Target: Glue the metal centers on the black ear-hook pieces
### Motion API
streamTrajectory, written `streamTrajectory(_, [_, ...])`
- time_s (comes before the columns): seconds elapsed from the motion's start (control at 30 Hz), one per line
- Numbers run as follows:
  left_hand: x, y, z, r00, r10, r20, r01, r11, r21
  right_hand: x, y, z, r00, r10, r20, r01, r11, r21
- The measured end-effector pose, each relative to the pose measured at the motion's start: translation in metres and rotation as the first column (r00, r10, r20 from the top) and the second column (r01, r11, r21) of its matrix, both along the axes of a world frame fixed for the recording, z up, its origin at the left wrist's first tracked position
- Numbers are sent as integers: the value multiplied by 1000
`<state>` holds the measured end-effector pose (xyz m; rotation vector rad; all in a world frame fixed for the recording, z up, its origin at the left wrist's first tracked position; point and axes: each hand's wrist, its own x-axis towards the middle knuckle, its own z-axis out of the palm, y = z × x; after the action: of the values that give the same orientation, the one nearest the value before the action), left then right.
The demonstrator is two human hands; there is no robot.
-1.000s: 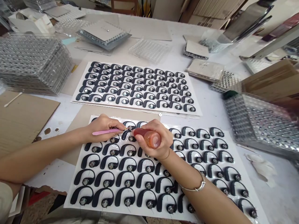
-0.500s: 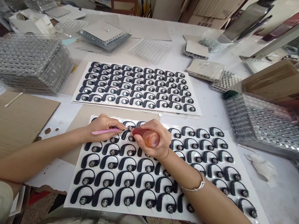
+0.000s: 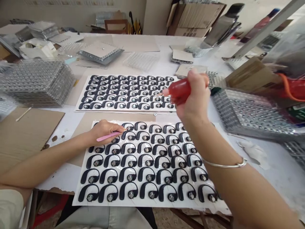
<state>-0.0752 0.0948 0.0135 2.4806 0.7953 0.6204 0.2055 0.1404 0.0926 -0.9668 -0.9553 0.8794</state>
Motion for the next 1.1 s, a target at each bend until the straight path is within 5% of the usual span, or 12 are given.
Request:
streamTrajectory(0.17, [6,-10,0,999,31,-37,-23,981,195,10,-29,17,990,-52,129,48,998,34])
streamTrajectory(0.33, [18,-37,-6,999,3,-32,13,867,498,-15,-68,-23,913,34,407,-68,995,68])
streamTrajectory(0.43, [23,-50,-4,1000,-1,-18,12,788,615,-30,-82,-47,867,-81,492,-44,971,237])
streamTrajectory(0.6, [24,-56,-5,998,14,-69,34,758,651,-41,-94,-67,806,-92,585,-124,940,319])
streamTrajectory(0.83, [28,-62,-11,985,51,-164,83,692,717,-45,-95,-74,741,-39,671,-194,944,268])
streamTrajectory(1.1, [26,-61,-13,980,56,-193,100,701,706,-47,-96,-73,711,10,703,-216,955,205])
